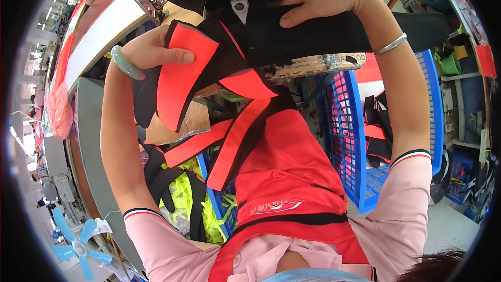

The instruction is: Assembling and processing foam components for safety vests or life jackets using a production machine.

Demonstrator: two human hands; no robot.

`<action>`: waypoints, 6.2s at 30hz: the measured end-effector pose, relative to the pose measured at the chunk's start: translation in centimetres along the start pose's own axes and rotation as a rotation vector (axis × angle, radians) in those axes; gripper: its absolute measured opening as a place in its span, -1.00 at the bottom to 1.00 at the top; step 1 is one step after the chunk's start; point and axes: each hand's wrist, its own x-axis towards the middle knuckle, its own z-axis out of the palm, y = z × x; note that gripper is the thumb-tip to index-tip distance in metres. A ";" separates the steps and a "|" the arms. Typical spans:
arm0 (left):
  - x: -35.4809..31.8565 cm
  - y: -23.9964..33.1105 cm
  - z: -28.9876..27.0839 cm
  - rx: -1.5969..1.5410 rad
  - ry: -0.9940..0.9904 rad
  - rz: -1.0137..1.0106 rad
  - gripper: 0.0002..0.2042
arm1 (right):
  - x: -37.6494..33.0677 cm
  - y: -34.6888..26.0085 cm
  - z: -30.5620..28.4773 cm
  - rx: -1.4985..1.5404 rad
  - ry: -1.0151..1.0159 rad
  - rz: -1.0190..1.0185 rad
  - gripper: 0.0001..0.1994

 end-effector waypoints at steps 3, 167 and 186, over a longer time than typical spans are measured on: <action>0.3 0.1 -0.8 0.080 -0.008 0.002 -0.51 | -0.1 0.8 0.1 -0.024 0.005 0.021 -0.50; -11.1 -31.8 33.5 0.393 0.489 -0.165 -0.14 | -39.3 14.8 25.4 -0.073 0.947 0.640 -0.54; -17.2 -19.2 33.7 0.553 0.655 -0.088 -0.08 | -9.2 -6.6 33.1 0.139 0.595 -0.230 -0.57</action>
